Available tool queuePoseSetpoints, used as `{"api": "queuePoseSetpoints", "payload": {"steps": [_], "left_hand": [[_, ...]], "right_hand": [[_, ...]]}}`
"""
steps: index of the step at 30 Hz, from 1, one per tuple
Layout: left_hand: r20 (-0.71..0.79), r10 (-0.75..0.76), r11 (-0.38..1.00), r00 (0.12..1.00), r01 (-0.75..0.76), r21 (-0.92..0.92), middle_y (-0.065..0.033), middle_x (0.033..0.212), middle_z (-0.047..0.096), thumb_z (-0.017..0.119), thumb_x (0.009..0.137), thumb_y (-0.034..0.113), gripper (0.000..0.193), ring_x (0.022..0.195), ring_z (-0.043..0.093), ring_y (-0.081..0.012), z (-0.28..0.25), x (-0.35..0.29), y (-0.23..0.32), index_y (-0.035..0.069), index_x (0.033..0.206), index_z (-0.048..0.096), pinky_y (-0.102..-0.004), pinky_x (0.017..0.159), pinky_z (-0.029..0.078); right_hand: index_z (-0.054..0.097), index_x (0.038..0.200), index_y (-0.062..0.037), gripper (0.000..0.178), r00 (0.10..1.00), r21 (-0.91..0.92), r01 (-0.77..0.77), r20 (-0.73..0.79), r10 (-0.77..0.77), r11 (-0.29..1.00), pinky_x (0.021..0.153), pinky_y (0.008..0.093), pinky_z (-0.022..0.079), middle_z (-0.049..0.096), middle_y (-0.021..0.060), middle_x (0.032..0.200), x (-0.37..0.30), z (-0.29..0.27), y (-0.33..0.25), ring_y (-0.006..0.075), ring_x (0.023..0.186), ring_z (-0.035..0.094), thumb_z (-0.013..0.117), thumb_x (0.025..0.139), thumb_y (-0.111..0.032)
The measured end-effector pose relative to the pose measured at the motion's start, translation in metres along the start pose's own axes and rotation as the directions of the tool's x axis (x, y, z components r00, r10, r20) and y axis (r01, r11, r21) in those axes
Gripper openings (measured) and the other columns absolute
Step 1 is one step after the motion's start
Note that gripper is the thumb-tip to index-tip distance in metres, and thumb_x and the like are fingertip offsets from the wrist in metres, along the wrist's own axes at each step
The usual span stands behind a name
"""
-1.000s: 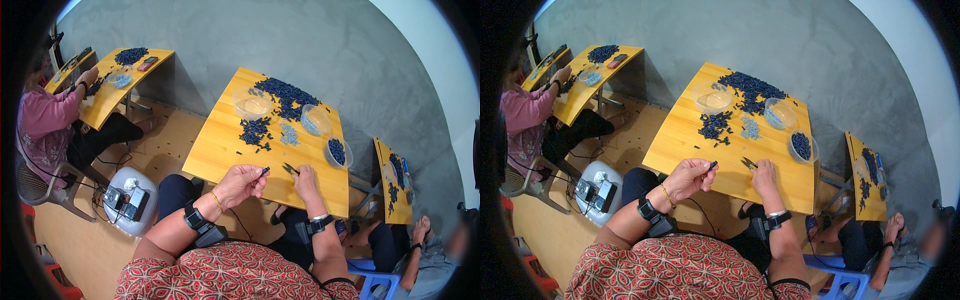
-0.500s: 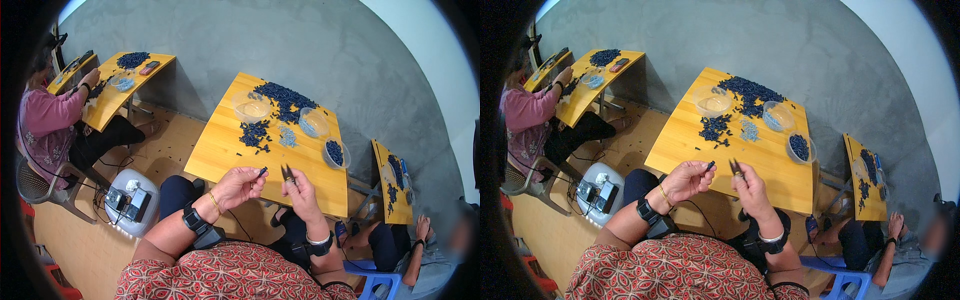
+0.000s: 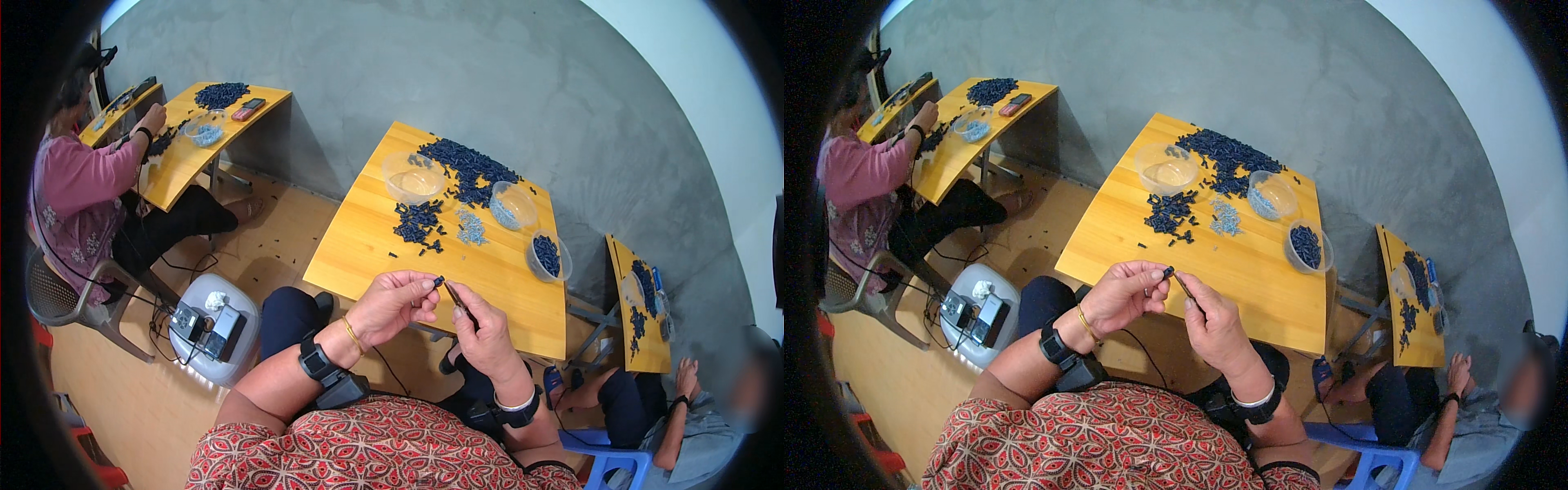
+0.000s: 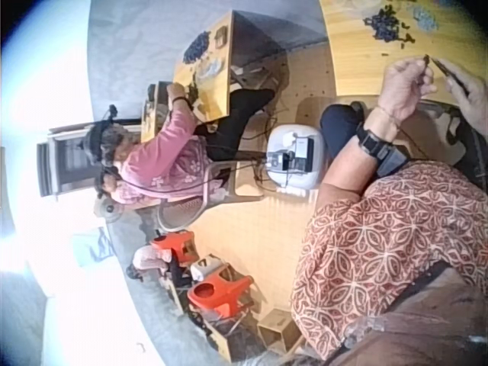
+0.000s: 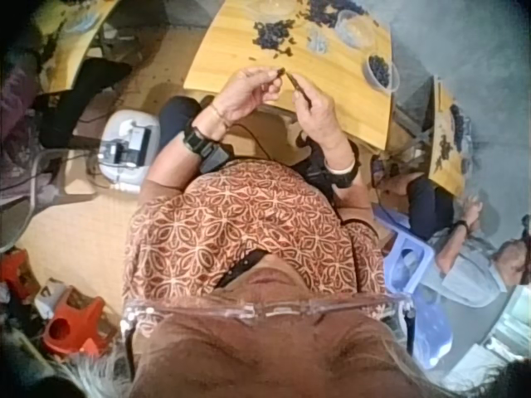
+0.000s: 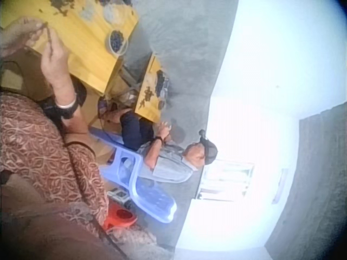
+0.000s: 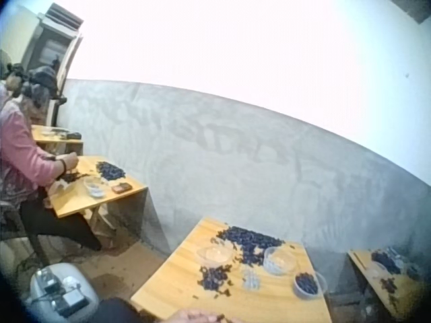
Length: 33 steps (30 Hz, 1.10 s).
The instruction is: Assembling small blue plastic components at a table.
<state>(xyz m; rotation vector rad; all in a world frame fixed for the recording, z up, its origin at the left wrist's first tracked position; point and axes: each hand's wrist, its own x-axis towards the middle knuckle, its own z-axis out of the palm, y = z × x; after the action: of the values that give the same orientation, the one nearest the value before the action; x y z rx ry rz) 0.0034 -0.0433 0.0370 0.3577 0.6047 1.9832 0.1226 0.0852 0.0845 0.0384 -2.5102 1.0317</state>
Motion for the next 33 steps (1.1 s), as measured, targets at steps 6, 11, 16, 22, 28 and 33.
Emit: {"api": "queuePoseSetpoints", "payload": {"steps": [6,11,16,22,28,33], "left_hand": [[-0.010,0.033,0.998,0.999,-0.033,0.057,-0.0065,0.078,0.061,0.054,0.086,0.009,0.015,0.065,0.059,-0.0112,0.002,-0.002,0.000,-0.001,0.096,0.059,-0.0252,0.061,0.054],[-0.050,0.126,0.976,0.991,-0.114,0.187,-0.0068,0.078,0.061,0.055,0.084,0.006,0.014,0.064,0.060,-0.0122,0.001,0.000,-0.005,-0.002,0.095,0.059,-0.0259,0.061,0.054],[-0.033,0.269,0.849,0.963,-0.221,0.479,-0.0068,0.079,0.062,0.057,0.083,0.004,0.013,0.065,0.061,-0.0128,0.001,0.002,-0.010,-0.003,0.094,0.059,-0.0253,0.061,0.053],[0.036,0.435,0.664,0.900,-0.348,0.662,-0.0066,0.078,0.061,0.055,0.083,0.002,0.013,0.065,0.060,-0.0102,0.010,-0.002,-0.012,-0.004,0.094,0.059,-0.0212,0.058,0.051],[0.003,0.417,0.721,0.909,-0.333,0.607,-0.0061,0.077,0.061,0.054,0.084,0.004,0.014,0.064,0.060,-0.0098,0.012,-0.003,-0.010,-0.004,0.094,0.059,-0.0205,0.055,0.050],[0.175,0.532,0.346,0.828,-0.402,0.848,-0.0039,0.063,0.057,0.052,0.085,0.005,0.010,0.050,0.057,-0.0101,0.014,-0.005,-0.012,-0.003,0.086,0.058,-0.0219,0.045,0.046]], "right_hand": [[0.049,0.114,-0.0019,0.038,0.996,-0.064,0.081,-0.020,-0.083,0.995,0.065,0.0343,0.047,0.058,0.0193,0.086,0.000,0.002,0.001,0.0313,0.075,0.059,0.048,0.077,0.005],[0.049,0.114,-0.0035,0.038,0.999,-0.158,0.034,0.014,-0.032,0.987,0.061,0.0377,0.046,0.055,0.0183,0.079,-0.001,0.001,0.000,0.0334,0.070,0.057,0.048,0.077,0.004],[0.047,0.114,-0.0033,0.038,0.999,-0.282,0.024,-0.030,-0.034,0.959,0.062,0.0398,0.046,0.055,0.0200,0.081,-0.004,0.007,-0.005,0.0359,0.071,0.057,0.046,0.077,0.004],[0.041,0.123,-0.0027,0.044,0.995,-0.095,-0.098,0.009,0.099,0.991,0.068,0.0394,0.045,0.055,0.0231,0.086,-0.003,0.007,-0.010,0.0369,0.077,0.056,0.043,0.079,0.003],[0.040,0.126,-0.0039,0.047,0.982,-0.166,0.165,-0.063,-0.177,0.972,0.064,0.0348,0.045,0.053,0.0173,0.078,-0.001,0.014,0.008,0.0316,0.068,0.054,0.042,0.080,0.004],[0.045,0.123,-0.0049,0.048,0.976,-0.132,0.185,-0.090,-0.197,0.974,0.057,0.0336,0.044,0.049,0.0144,0.071,-0.003,0.015,0.014,0.0285,0.061,0.052,0.044,0.077,0.008]]}}
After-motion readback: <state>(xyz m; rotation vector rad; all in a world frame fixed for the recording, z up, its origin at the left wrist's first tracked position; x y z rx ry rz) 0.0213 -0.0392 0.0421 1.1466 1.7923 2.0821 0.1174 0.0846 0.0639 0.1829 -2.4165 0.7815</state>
